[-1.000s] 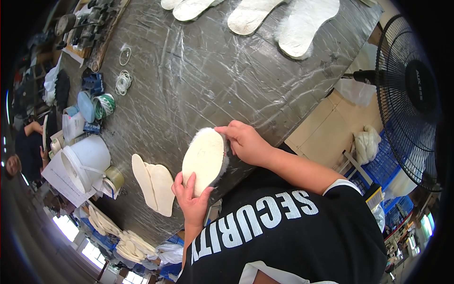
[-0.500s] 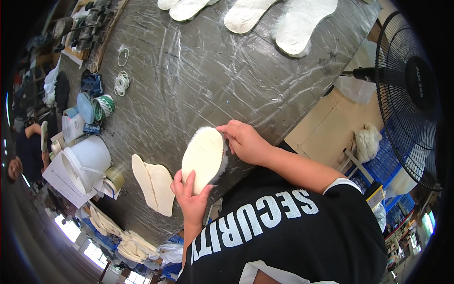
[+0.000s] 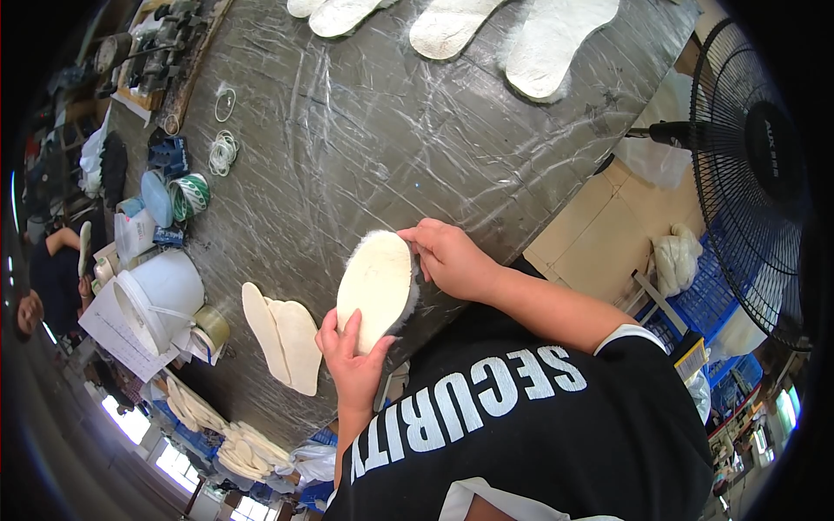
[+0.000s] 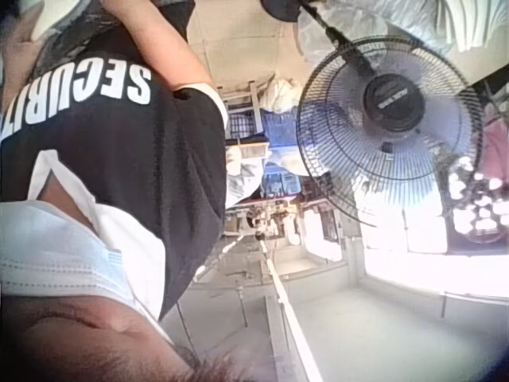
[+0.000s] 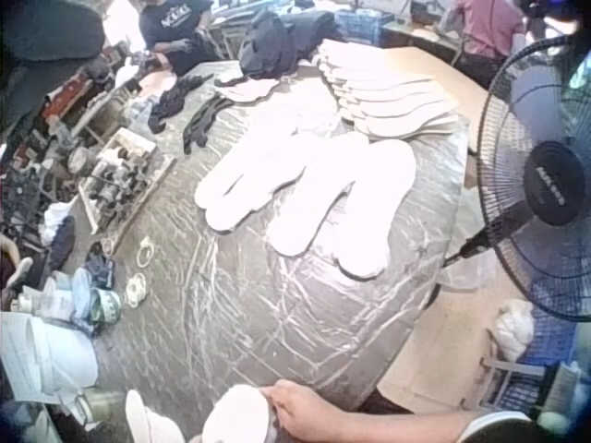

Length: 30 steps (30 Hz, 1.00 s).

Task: Applying fuzzy lining material to shoe insoles by hand.

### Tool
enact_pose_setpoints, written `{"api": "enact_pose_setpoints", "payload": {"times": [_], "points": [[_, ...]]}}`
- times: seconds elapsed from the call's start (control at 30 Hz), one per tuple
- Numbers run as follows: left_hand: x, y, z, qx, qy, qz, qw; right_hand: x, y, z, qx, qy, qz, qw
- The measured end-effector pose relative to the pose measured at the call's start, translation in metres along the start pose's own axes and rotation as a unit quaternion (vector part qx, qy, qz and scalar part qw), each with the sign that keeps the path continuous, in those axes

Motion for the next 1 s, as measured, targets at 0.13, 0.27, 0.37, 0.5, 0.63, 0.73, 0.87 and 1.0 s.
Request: {"api": "enact_pose_setpoints", "payload": {"times": [0.13, 0.27, 0.37, 0.5, 0.63, 0.73, 0.87, 1.0], "points": [[-0.004, -0.002, -0.001, 0.005, -0.018, 0.002, 1.000, 0.001, -0.001, 0.000, 0.005, -0.008, -0.010, 1.000], [-0.004, -0.004, -0.001, 0.006, -0.026, 0.002, 1.000, 0.002, -0.001, 0.000, 0.003, -0.004, -0.010, 1.000], [-0.003, -0.005, -0.002, 0.011, -0.022, 0.003, 1.000, 0.003, -0.001, 0.000, 0.006, -0.003, -0.014, 1.000], [-0.006, -0.006, -0.003, 0.018, -0.028, 0.005, 0.999, 0.005, -0.001, 0.002, -0.006, 0.004, -0.031, 0.999], [-0.007, -0.007, -0.004, 0.017, -0.032, 0.003, 0.999, 0.007, -0.001, 0.004, -0.010, 0.008, -0.054, 0.998], [-0.008, -0.007, -0.005, 0.015, -0.038, 0.005, 0.999, 0.005, 0.000, 0.003, -0.009, 0.016, -0.058, 0.998], [-0.008, -0.008, -0.007, 0.013, -0.052, 0.010, 0.998, 0.008, 0.002, 0.003, -0.007, 0.014, -0.079, 0.997], [-0.010, -0.010, -0.006, 0.006, -0.057, 0.006, 0.998, 0.011, 0.010, 0.005, -0.020, -0.009, -0.157, 0.987]]}}
Point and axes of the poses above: each hand's wrist, its own y-axis away from the middle knuckle, its own z-axis out of the back of the hand, x = y × z, the point moved 6 cm from there along -y, towards the middle knuckle, and after that the axes turned 3 degrees about -x, right-handed, at the moved point
